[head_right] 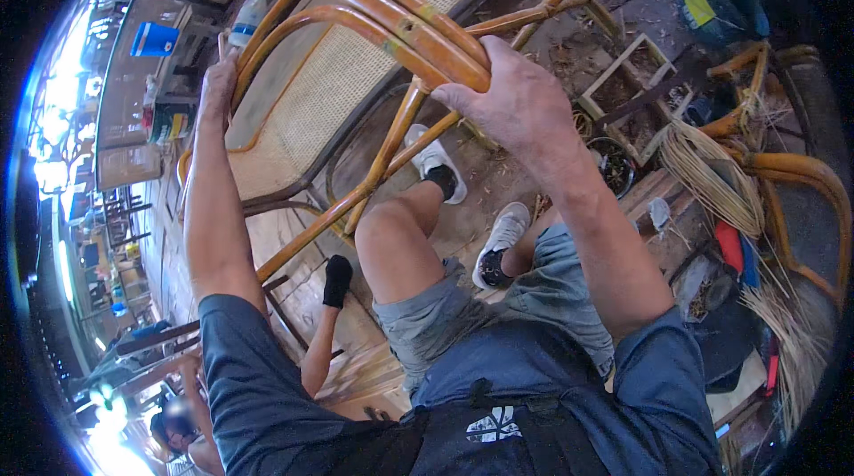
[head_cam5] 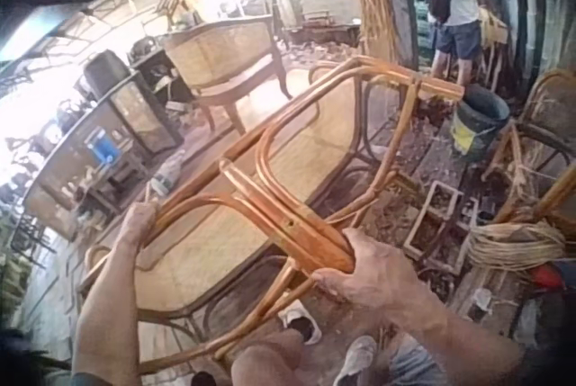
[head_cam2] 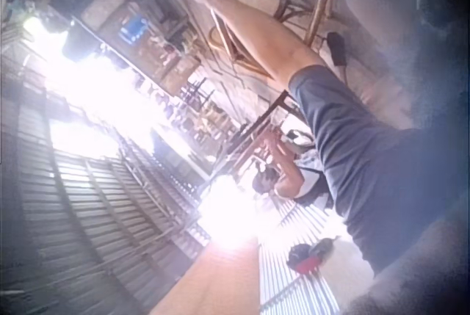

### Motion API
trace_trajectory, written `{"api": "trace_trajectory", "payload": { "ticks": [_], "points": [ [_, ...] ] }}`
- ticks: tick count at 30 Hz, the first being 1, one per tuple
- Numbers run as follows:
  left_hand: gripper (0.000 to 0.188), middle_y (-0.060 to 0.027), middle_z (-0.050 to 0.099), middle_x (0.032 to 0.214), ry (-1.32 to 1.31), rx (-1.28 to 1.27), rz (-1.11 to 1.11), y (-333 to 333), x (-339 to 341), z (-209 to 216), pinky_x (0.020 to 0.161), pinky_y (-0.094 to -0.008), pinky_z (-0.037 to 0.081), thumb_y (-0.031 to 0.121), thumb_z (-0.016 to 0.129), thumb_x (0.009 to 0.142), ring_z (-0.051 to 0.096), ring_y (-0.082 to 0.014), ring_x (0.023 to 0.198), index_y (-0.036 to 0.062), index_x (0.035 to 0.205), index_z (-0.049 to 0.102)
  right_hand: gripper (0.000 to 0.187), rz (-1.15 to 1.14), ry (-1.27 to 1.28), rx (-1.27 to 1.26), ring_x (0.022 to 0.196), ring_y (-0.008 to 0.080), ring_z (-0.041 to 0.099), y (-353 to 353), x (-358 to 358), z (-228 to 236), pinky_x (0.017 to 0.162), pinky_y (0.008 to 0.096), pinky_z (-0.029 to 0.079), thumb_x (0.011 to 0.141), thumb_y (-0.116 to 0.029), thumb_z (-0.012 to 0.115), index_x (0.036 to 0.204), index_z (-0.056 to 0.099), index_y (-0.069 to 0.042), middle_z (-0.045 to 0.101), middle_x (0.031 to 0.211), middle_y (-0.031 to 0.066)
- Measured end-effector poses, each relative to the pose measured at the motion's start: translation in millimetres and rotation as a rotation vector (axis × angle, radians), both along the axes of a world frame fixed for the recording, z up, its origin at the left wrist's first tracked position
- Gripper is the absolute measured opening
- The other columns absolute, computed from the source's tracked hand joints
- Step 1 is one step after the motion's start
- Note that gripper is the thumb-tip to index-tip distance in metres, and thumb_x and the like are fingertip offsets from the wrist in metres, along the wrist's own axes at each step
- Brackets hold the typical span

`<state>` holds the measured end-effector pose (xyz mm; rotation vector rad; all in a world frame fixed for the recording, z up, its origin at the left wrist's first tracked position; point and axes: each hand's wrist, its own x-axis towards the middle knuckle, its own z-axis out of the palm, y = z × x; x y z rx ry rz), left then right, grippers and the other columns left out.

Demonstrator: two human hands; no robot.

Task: Repairing and reinforcing rattan chairs using wooden pegs and rattan strips.

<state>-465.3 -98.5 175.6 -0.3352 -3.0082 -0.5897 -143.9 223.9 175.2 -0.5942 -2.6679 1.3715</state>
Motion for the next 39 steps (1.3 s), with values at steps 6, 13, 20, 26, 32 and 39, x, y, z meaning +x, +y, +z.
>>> {"api": "trace_trajectory", "payload": {
  "ticks": [6, 13, 20, 26, 32, 39],
  "points": [
    [0.024, -0.0223, 0.045, 0.124, 0.519, -0.522, -0.485, -11, -1, -12, 0.058, -0.0457, 0.05, 0.003, 0.042, 0.084, 0.06, -0.0379, 0.069, 0.0061, 0.106, 0.05, 0.053, -0.083, 0.082, 0.015, 0.088, 0.0367, 0.059, -3, 0, -30, 0.073, 0.0425, 0.046, 0.077, -0.05, 0.059, 0.101, 0.054, -0.003, 0.06, 0.091, 0.0218],
    [0.025, -0.026, 0.056, 0.068, 0.365, -0.64, -0.261, -12, 1, -10, 0.053, -0.0486, 0.046, 0.017, 0.034, 0.092, 0.06, -0.0389, 0.067, 0.0024, 0.103, 0.05, 0.048, -0.075, 0.132, -0.049, 0.086, 0.0396, 0.059, 6, 23, -22, 0.073, 0.046, 0.047, 0.084, -0.043, 0.053, 0.106, 0.049, -0.001, 0.06, 0.091, 0.0225],
    [0.054, -0.0307, 0.056, 0.07, 0.106, -0.149, 0.133, 26, 80, 41, 0.062, -0.0501, 0.04, 0.04, 0.041, 0.089, 0.056, -0.0438, 0.065, -0.0092, 0.075, 0.057, 0.047, -0.039, 0.166, -0.065, 0.084, 0.0389, 0.059, 16, 63, -27, 0.07, 0.0443, 0.048, 0.081, -0.039, 0.058, 0.108, 0.048, -0.001, 0.059, 0.094, 0.0215],
    [0.048, -0.0248, 0.056, 0.07, 0.447, -0.477, -0.217, 30, 139, 71, 0.056, -0.046, 0.04, 0.039, 0.043, 0.089, 0.055, -0.0384, 0.06, -0.0062, 0.079, 0.058, 0.057, -0.052, 0.291, -0.094, 0.085, 0.0332, 0.062, 22, 122, -34, 0.071, 0.0358, 0.049, 0.077, -0.039, 0.065, 0.115, 0.048, -0.001, 0.06, 0.094, 0.0194],
    [0.036, -0.0281, 0.056, 0.072, 0.346, -0.237, -0.054, 62, 185, 95, 0.056, -0.0452, 0.043, 0.03, 0.045, 0.087, 0.058, -0.0383, 0.063, -0.004, 0.083, 0.058, 0.053, -0.129, 0.385, -0.101, 0.085, 0.0305, 0.061, -3, 161, -81, 0.072, 0.0342, 0.047, 0.079, -0.033, 0.066, 0.116, 0.046, -0.001, 0.059, 0.091, 0.0185],
    [0.046, -0.0267, 0.054, 0.066, 0.399, -0.186, -0.062, 57, 182, 79, 0.053, -0.0421, 0.042, 0.037, 0.044, 0.09, 0.057, -0.0362, 0.055, -0.0054, 0.081, 0.058, 0.052, -0.217, 0.452, 0.014, 0.09, 0.0386, 0.057, -31, 153, -136, 0.075, 0.0417, 0.046, 0.08, -0.025, 0.064, 0.12, 0.041, -0.002, 0.056, 0.101, 0.0219]
  ]
}}
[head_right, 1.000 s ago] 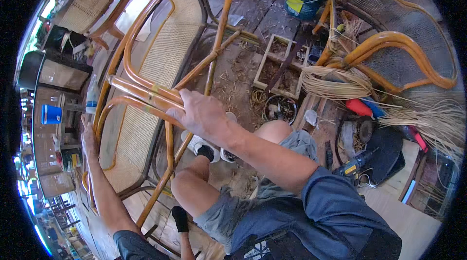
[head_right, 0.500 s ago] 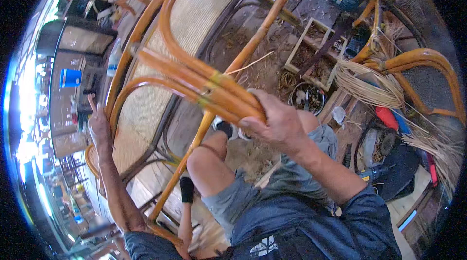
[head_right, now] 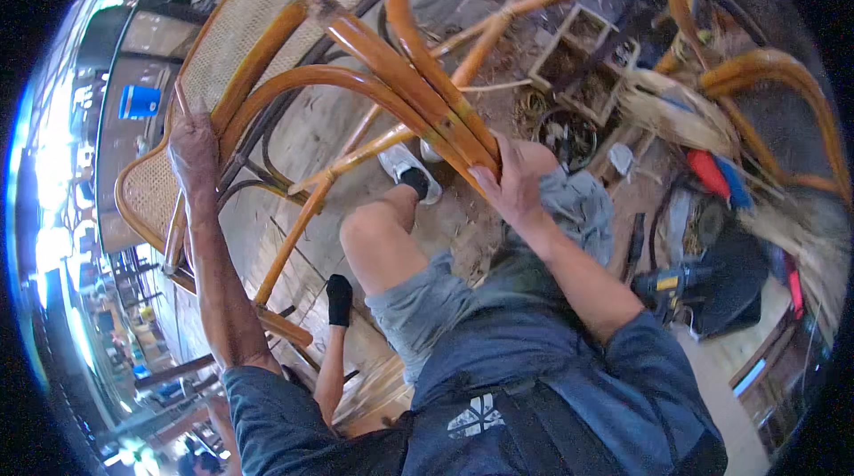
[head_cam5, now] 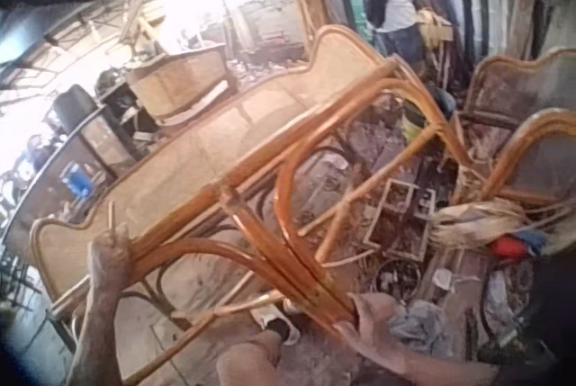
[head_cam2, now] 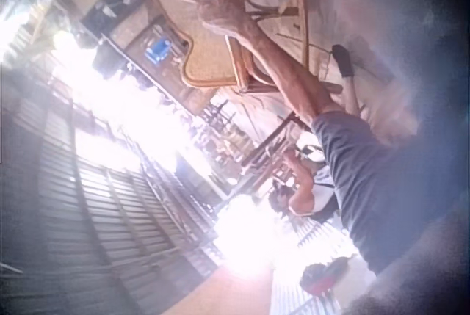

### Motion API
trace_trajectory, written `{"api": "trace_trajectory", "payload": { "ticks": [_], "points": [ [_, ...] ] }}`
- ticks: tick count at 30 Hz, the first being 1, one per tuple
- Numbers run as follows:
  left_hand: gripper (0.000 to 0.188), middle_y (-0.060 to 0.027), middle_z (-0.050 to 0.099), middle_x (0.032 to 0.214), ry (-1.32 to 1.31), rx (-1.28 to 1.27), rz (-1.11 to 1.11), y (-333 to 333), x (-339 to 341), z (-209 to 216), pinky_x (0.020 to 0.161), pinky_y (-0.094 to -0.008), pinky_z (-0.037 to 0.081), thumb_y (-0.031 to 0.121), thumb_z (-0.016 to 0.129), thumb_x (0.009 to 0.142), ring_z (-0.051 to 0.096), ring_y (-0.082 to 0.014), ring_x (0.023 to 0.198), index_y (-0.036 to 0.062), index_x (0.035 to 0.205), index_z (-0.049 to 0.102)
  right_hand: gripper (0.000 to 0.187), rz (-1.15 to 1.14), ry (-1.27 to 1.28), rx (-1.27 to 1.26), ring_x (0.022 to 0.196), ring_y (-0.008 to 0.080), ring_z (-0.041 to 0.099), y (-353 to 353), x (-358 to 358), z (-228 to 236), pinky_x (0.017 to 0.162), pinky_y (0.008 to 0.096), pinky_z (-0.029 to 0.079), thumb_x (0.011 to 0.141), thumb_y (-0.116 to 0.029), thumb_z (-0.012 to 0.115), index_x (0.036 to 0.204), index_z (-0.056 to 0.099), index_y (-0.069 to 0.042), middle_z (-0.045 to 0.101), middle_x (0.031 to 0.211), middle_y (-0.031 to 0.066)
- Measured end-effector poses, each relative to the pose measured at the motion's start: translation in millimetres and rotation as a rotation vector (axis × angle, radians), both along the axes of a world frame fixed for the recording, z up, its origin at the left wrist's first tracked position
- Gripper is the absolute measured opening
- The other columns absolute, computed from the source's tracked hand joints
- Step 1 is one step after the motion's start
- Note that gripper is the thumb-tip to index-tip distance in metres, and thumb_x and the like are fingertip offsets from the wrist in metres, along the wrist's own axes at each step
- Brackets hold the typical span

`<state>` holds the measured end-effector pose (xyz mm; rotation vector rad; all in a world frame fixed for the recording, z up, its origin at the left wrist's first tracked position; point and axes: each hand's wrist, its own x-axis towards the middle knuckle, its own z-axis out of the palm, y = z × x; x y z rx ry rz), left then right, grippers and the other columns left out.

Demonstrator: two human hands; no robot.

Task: Repairing and reinforcing rattan chairs using wooden pegs and rattan strips.

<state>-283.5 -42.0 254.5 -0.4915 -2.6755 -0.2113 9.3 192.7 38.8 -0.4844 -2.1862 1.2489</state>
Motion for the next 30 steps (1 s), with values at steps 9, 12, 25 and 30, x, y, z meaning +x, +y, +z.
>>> {"api": "trace_trajectory", "payload": {
  "ticks": [9, 12, 25, 30],
  "points": [
    [0.062, -0.0301, 0.057, 0.074, 0.083, -0.066, -0.001, 7, -40, -12, 0.065, -0.0526, 0.043, 0.049, 0.036, 0.089, 0.057, -0.0461, 0.071, -0.0055, 0.072, 0.061, 0.051, -0.028, -0.061, -0.075, 0.085, 0.0361, 0.058, 19, -9, -5, 0.068, 0.04, 0.048, 0.078, -0.033, 0.065, 0.116, 0.045, -0.006, 0.058, 0.093, 0.0198],
    [0.045, -0.0289, 0.058, 0.073, 0.221, -0.337, -0.108, -11, -57, 3, 0.061, -0.0518, 0.045, 0.035, 0.039, 0.09, 0.059, -0.0433, 0.068, -0.0044, 0.086, 0.06, 0.052, -0.066, 0.11, 0.011, 0.081, 0.0345, 0.059, 21, -27, 3, 0.067, 0.0394, 0.048, 0.077, -0.034, 0.066, 0.116, 0.046, -0.006, 0.059, 0.09, 0.0174],
    [0.029, -0.0284, 0.054, 0.078, 0.364, -0.495, -0.085, -5, -39, -19, 0.059, -0.0485, 0.046, 0.022, 0.033, 0.093, 0.058, -0.0438, 0.071, 0.0043, 0.099, 0.054, 0.049, -0.065, 0.208, -0.06, 0.081, 0.0337, 0.061, 51, -14, -6, 0.066, 0.0377, 0.049, 0.077, -0.035, 0.067, 0.109, 0.051, -0.002, 0.059, 0.089, 0.0177],
    [0.013, -0.0223, 0.057, 0.082, 0.591, -0.842, -0.172, -24, -25, -10, 0.062, -0.0355, 0.05, 0.005, 0.047, 0.081, 0.061, -0.0331, 0.075, 0.0034, 0.086, 0.058, 0.049, -0.036, 0.162, -0.054, 0.084, 0.0353, 0.06, 44, -8, -9, 0.069, 0.0391, 0.049, 0.078, -0.037, 0.065, 0.11, 0.05, -0.003, 0.059, 0.094, 0.0182]
  ]
}}
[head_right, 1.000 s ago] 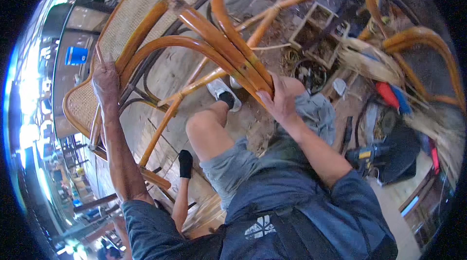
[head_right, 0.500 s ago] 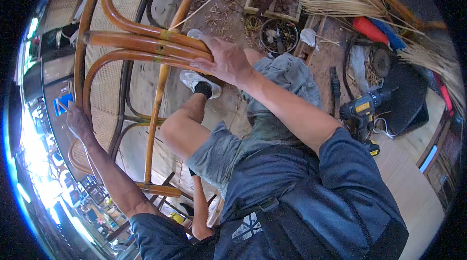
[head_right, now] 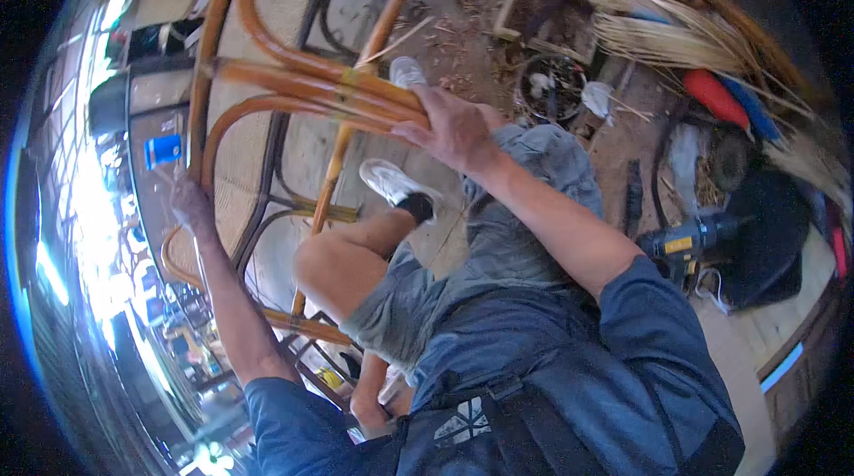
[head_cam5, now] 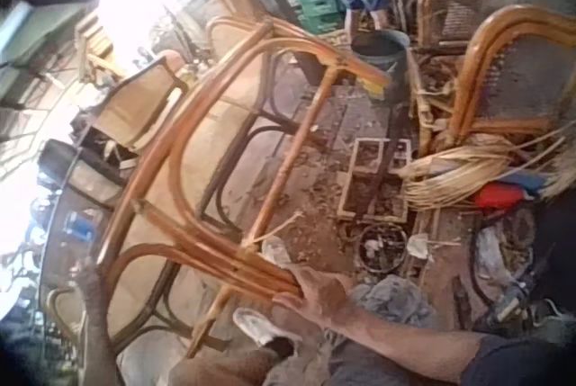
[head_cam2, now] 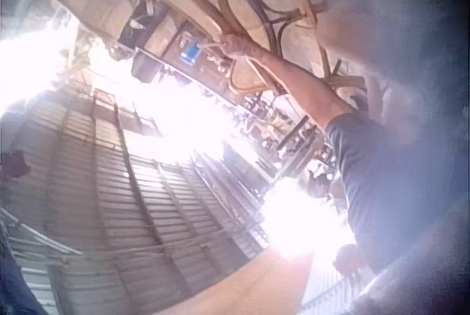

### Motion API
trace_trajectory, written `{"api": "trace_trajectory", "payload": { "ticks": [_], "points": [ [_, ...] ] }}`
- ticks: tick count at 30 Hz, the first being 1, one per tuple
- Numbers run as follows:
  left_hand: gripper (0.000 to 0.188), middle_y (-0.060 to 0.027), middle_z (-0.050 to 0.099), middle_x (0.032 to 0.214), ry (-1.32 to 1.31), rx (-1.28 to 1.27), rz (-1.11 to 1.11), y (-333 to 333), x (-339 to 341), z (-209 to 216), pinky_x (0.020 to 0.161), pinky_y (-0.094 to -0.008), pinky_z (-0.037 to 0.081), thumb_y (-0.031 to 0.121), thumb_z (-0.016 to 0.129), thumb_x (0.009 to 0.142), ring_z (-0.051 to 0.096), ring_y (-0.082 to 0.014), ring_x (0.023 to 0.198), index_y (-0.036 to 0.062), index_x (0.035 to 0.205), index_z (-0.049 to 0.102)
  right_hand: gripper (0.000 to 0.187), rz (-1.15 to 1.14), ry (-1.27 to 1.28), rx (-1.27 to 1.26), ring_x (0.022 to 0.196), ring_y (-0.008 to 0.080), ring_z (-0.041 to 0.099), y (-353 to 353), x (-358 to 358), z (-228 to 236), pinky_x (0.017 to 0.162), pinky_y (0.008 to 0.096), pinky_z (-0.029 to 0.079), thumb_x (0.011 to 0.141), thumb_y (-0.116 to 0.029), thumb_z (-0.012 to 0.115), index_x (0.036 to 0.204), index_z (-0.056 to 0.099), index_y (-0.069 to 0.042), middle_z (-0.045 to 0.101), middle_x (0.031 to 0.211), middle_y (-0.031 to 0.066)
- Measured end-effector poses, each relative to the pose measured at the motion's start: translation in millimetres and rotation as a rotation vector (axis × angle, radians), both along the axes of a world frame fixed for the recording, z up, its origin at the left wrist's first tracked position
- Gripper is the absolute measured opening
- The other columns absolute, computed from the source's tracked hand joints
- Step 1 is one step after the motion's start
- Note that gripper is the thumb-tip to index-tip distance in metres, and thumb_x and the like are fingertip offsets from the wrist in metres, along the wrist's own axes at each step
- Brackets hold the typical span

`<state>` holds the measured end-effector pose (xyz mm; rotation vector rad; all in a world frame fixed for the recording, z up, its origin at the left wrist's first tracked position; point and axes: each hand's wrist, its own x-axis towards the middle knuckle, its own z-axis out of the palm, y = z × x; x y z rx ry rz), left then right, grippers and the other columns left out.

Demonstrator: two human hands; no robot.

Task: Repairing and reinforcing rattan chairs using wooden pegs and rattan strips.

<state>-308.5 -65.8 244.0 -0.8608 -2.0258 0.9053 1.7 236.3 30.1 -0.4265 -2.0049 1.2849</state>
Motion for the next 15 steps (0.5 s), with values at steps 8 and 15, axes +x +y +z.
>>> {"api": "trace_trajectory", "payload": {
  "ticks": [8, 15],
  "points": [
    [0.018, -0.0217, 0.056, 0.083, -0.463, 0.079, 0.005, 31, 41, 20, 0.07, -0.0393, 0.046, 0.002, 0.041, 0.084, 0.059, -0.0336, 0.086, 0.0032, 0.097, 0.053, 0.053, 0.077, -0.091, 0.051, 0.079, 0.0354, 0.059, 9, 20, -17, 0.065, 0.0404, 0.048, 0.081, -0.045, 0.058, 0.113, 0.046, -0.005, 0.058, 0.091, 0.0178],
    [0.048, -0.0279, 0.059, 0.083, -0.792, 0.454, 0.172, 11, 30, 14, 0.073, -0.0457, 0.041, 0.038, 0.032, 0.093, 0.059, -0.0367, 0.08, -0.0059, 0.09, 0.053, 0.049, 0.016, -0.145, 0.179, 0.081, 0.0359, 0.058, 6, 31, -26, 0.065, 0.0413, 0.048, 0.084, -0.044, 0.052, 0.113, 0.046, -0.006, 0.057, 0.093, 0.0172]
  ]
}}
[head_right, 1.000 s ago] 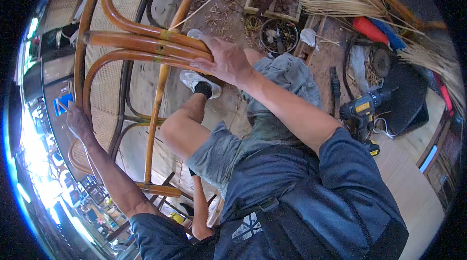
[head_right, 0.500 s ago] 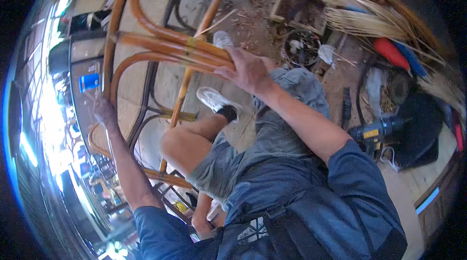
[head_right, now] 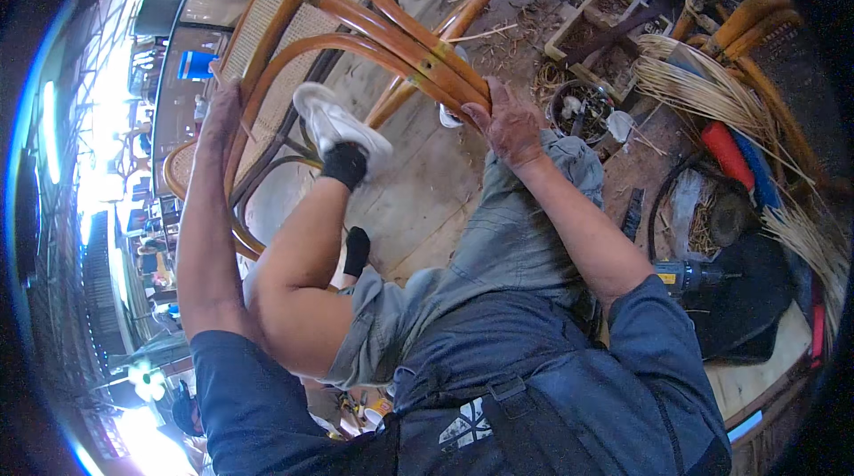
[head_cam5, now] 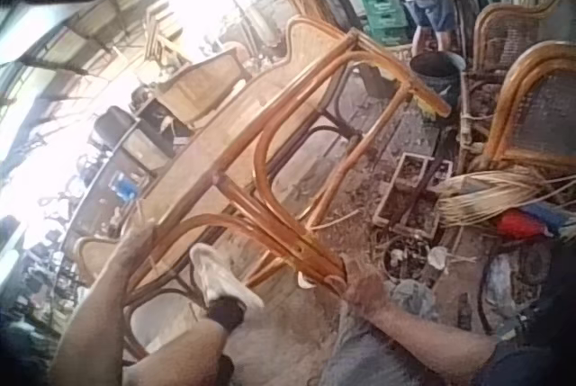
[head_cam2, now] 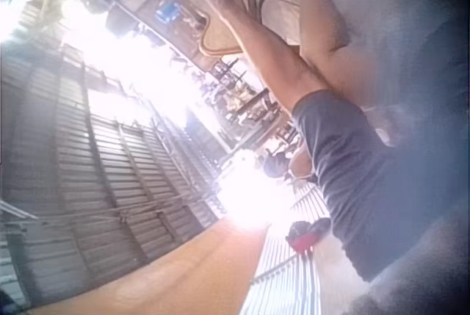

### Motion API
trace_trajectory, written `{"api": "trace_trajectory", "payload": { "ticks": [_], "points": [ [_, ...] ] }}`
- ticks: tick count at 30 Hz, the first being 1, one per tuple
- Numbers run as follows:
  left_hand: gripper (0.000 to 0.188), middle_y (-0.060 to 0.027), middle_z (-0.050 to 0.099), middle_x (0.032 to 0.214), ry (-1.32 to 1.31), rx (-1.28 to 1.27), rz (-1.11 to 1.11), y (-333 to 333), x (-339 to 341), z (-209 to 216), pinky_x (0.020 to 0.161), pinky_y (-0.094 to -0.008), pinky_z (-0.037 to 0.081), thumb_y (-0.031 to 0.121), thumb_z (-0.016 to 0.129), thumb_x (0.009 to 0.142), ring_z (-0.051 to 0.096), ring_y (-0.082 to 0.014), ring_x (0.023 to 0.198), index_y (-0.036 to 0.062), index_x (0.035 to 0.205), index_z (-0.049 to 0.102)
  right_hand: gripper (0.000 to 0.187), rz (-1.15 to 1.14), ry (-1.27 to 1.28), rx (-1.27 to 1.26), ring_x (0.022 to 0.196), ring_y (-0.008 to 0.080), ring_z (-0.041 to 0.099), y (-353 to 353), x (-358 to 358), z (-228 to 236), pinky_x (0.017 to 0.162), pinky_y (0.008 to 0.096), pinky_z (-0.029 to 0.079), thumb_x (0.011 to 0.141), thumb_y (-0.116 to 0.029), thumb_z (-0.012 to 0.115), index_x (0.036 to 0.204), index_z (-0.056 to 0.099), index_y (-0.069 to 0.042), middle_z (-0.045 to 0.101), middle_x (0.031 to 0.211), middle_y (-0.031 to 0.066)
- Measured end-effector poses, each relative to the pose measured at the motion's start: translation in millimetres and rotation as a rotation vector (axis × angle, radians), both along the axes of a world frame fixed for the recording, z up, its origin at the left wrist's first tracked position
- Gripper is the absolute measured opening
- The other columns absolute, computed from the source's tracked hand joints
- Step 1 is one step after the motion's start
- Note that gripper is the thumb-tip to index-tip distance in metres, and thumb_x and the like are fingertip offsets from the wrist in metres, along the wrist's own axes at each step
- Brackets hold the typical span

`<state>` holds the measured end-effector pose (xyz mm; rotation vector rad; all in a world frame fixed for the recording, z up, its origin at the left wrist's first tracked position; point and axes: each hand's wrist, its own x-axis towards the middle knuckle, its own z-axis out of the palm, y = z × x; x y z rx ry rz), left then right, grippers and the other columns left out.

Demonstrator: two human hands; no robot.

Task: Repairing and reinforcing rattan chairs using wooden pegs and rattan strips.

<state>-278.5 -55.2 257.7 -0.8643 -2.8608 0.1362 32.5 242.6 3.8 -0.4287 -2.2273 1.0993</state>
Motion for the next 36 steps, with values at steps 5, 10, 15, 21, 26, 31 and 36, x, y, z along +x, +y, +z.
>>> {"api": "trace_trajectory", "payload": {
  "ticks": [5, 10, 15, 21, 26, 31, 36],
  "points": [
    [0.053, -0.0302, 0.058, 0.081, 0.019, -0.028, -0.017, 18, 29, -2, 0.076, -0.0479, 0.042, 0.043, 0.033, 0.091, 0.058, -0.0421, 0.082, -0.0021, 0.084, 0.059, 0.049, -0.054, -0.08, 0.084, 0.086, 0.0349, 0.056, -2, 8, 0, 0.072, 0.0422, 0.045, 0.086, -0.044, 0.049, 0.114, 0.046, -0.005, 0.057, 0.094, 0.0167],
    [0.052, -0.0291, 0.058, 0.081, 0.104, 0.157, 0.186, 31, 55, -23, 0.076, -0.0514, 0.042, 0.039, 0.03, 0.092, 0.056, -0.0459, 0.08, -0.0013, 0.079, 0.059, 0.048, -0.13, -0.034, 0.15, 0.082, 0.0348, 0.056, 0, 18, 3, 0.072, 0.0436, 0.043, 0.084, -0.044, 0.052, 0.111, 0.048, -0.004, 0.057, 0.09, 0.0157],
    [0.018, -0.0144, 0.061, 0.073, 0.43, -0.259, -0.127, 20, 64, -42, 0.062, -0.038, 0.049, 0.011, 0.047, 0.081, 0.063, -0.0275, 0.071, 0.0061, 0.066, 0.057, 0.047, -0.16, -0.14, 0.101, 0.086, 0.0315, 0.056, -5, 24, -2, 0.076, 0.0452, 0.041, 0.08, -0.042, 0.058, 0.107, 0.052, -0.005, 0.06, 0.091, 0.0128],
    [0.037, -0.021, 0.061, 0.082, 0.506, 0.267, 0.155, 45, 103, -47, 0.062, -0.0472, 0.045, 0.032, 0.046, 0.089, 0.058, -0.0392, 0.074, -0.0031, 0.088, 0.059, 0.052, -0.258, -0.053, 0.051, 0.095, 0.0305, 0.055, -3, 23, -8, 0.082, 0.0442, 0.04, 0.079, -0.046, 0.057, 0.11, 0.053, -0.004, 0.06, 0.098, 0.0133],
    [0.034, -0.0192, 0.059, 0.087, 0.481, 0.399, 0.001, 49, 120, -49, 0.071, -0.0458, 0.042, 0.03, 0.043, 0.092, 0.056, -0.0369, 0.082, -0.0013, 0.097, 0.057, 0.053, -0.187, -0.083, -0.073, 0.095, 0.0328, 0.054, 6, 25, -4, 0.083, 0.0436, 0.04, 0.081, -0.046, 0.055, 0.111, 0.051, -0.002, 0.059, 0.099, 0.0162],
    [0.035, -0.0174, 0.058, 0.086, 0.437, 0.321, -0.005, 54, 132, -39, 0.069, -0.0454, 0.041, 0.033, 0.041, 0.093, 0.055, -0.0365, 0.081, 0.0029, 0.102, 0.055, 0.058, -0.142, -0.17, -0.036, 0.093, 0.0351, 0.054, 3, 19, -13, 0.082, 0.0436, 0.041, 0.079, -0.048, 0.057, 0.113, 0.049, -0.001, 0.057, 0.099, 0.0189],
    [0.055, -0.0218, 0.059, 0.078, -0.049, 0.404, 0.234, 69, 129, -12, 0.069, -0.0462, 0.043, 0.052, 0.039, 0.089, 0.057, -0.0404, 0.078, 0.0024, 0.097, 0.06, 0.075, 0.04, -0.25, -0.21, 0.099, 0.031, 0.055, 17, 23, -7, 0.085, 0.039, 0.042, 0.07, -0.051, 0.067, 0.122, 0.043, -0.002, 0.056, 0.103, 0.0175]
  ]
}}
